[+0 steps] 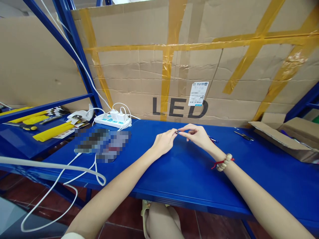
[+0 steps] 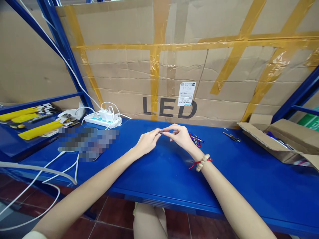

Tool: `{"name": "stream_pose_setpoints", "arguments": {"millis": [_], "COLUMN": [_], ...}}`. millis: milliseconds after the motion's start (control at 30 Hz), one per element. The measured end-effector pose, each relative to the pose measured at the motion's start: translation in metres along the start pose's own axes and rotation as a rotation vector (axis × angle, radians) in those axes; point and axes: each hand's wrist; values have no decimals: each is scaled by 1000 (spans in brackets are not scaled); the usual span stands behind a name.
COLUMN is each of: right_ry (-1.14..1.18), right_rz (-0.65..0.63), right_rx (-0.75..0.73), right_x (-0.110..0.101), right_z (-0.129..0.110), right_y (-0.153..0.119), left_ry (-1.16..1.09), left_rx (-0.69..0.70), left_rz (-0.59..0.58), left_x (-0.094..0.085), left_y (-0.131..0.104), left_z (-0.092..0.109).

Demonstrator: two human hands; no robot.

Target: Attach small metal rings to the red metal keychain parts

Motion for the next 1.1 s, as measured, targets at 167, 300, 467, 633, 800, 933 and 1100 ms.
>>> {"name": "stream_pose_setpoints", "arguments": {"millis": [167,300,467,633,800,933,1100], "right_ry": [-23,-9,42,98,174,170,128], "right_rz": [-11,-21,-37,-30,-32,-50,-40], "right_rx": [-12,-4,10,39,56,43,20], "right_x": [-2,-2,-1,-1,2,4,3], "right_z": [2,0,-2,-2,-1,0,1], "right_y": [0,0,1,1,0,-2,-2], "left_ry": [41,45,30,-33,-78,-58,-80], "left_rx": [5,7,32,59,97,90,100], "left_rz": [-17,-69,-142,-127,-131,-154,-150], "left_x": [0,-1,1,4,1,0,1], "left_y": [0,0,0,-1,-5,-6,-7], "left_z": [0,0,-5,-9,-7,-6,-5]}}
Point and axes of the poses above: each hand's wrist, its own y-axis towards the middle knuckle, its own x-axis out of the palm, z = x × y, and after that the axes turned 3 degrees about y, right-handed
